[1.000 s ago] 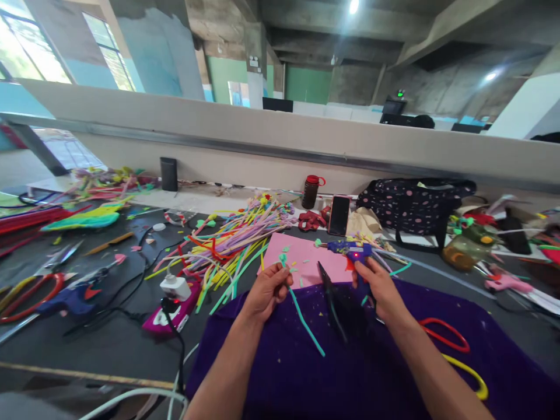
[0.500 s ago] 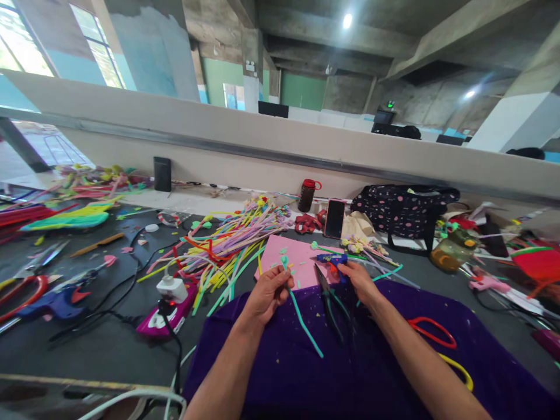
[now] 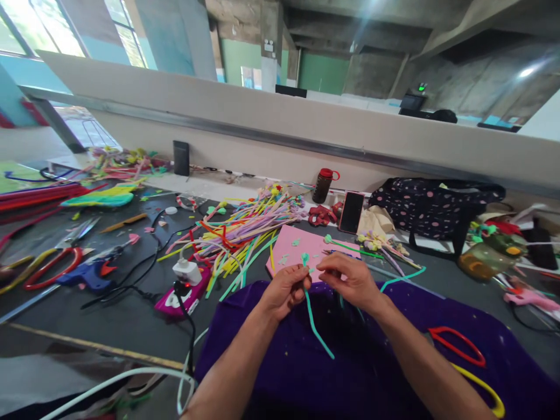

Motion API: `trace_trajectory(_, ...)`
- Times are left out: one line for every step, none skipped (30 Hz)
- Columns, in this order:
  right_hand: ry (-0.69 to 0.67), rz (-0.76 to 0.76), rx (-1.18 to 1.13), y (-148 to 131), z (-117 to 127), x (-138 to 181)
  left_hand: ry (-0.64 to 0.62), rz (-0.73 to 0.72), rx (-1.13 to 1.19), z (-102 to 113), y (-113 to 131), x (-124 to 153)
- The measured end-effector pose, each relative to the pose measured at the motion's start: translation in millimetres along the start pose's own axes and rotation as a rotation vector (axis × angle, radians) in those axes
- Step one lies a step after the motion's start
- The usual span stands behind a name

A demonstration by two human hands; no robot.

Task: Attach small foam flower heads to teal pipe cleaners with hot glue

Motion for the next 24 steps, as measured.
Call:
trace_trajectory(-0.012, 0.036, 0.004, -0.2, -3.9, -2.7, 0.002, 0.009, 0.004, 0.9, -0.7, -0.3)
trace_trajectory(-0.019, 0.069, 0.010, 0.2, -6.8, -4.5, 0.000, 0.018, 0.007, 1.6, -1.4, -0.5)
trace_trajectory(-0.023, 0.098, 0.019, 0.9, -8.9, -5.6, -0.003, 0.026, 0.010, 2.2, -2.1, -0.7)
trace_trajectory(-0.029, 0.124, 0.027, 1.5, -10.5, -6.3, -0.006, 0.033, 0.013, 2.7, -2.8, -0.9)
trace_trajectory(-0.033, 0.139, 0.035, 2.0, -11.6, -6.7, -0.009, 0.039, 0.015, 3.1, -3.5, -1.0)
trace_trajectory(-0.038, 0.143, 0.043, 2.4, -12.3, -7.1, -0.012, 0.045, 0.018, 3.3, -4.2, -1.1)
trace_trajectory(-0.049, 0.135, 0.053, 2.9, -12.9, -7.5, -0.018, 0.047, 0.021, 3.2, -4.5, -1.2)
trace_trajectory(-0.066, 0.121, 0.064, 3.5, -13.4, -8.0, -0.023, 0.048, 0.021, 3.0, -4.7, -1.1)
trace_trajectory(-0.083, 0.104, 0.070, 4.2, -13.5, -8.6, -0.025, 0.048, 0.018, 2.8, -4.6, -1.1)
trace_trajectory(-0.103, 0.084, 0.071, 5.4, -13.3, -9.4, -0.024, 0.045, 0.011, 2.7, -4.2, -1.0)
trace_trajectory(-0.123, 0.061, 0.063, 7.1, -12.6, -10.5, -0.018, 0.041, -0.003, 2.7, -3.7, -0.8)
trace_trajectory(-0.141, 0.029, 0.039, 9.8, -11.3, -11.7, -0.008, 0.036, -0.023, 2.9, -2.9, -0.6)
trace_trajectory(-0.150, -0.010, 0.003, 13.5, -9.2, -13.2, 0.004, 0.032, -0.047, 3.1, -2.1, -0.3)
trace_trajectory(-0.149, -0.060, -0.043, 18.2, -6.5, -14.8, 0.016, 0.031, -0.072, 3.4, -1.2, 0.0)
trace_trajectory(-0.143, -0.114, -0.094, 23.5, -3.7, -16.4, 0.023, 0.032, -0.093, 3.6, -0.5, 0.2)
trace_trajectory(-0.136, -0.162, -0.144, 29.0, -1.2, -17.8, 0.027, 0.038, -0.109, 3.7, 0.1, 0.5)
trace_trajectory(-0.131, -0.200, -0.192, 34.2, 0.8, -18.9, 0.026, 0.049, -0.120, 3.8, 0.4, 0.7)
trace_trajectory(-0.131, -0.224, -0.233, 38.8, 1.9, -19.9, 0.024, 0.066, -0.127, 3.9, 0.4, 0.8)
trace_trajectory(-0.136, -0.235, -0.266, 42.6, 2.3, -20.5, 0.021, 0.086, -0.134, 3.9, 0.2, 1.0)
trace_trajectory(-0.145, -0.234, -0.291, 45.7, 2.0, -20.8, 0.020, 0.108, -0.141, 4.1, -0.1, 1.1)
trace_trajectory(-0.154, -0.223, -0.306, 47.8, 1.3, -20.9, 0.021, 0.129, -0.149, 4.3, -0.5, 1.3)
trace_trajectory(-0.163, -0.210, -0.314, 49.2, 0.5, -20.8, 0.023, 0.146, -0.159, 4.5, -0.9, 1.4)
trace_trajectory(-0.170, -0.197, -0.320, 49.8, -0.2, -20.5, 0.025, 0.161, -0.169, 4.7, -1.4, 1.6)
trace_trajectory(-0.179, -0.184, -0.325, 49.7, -0.9, -20.2, 0.027, 0.172, -0.180, 4.9, -1.8, 1.8)
Point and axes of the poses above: each hand's wrist, its own x-axis away from the middle knuckle, its own z-axis out of the back of the hand, y = z × x, the point moved 4 cm from there along -x, towards the middle knuckle, and after that the axes turned 11 degrees about x, right-handed, at the moved point
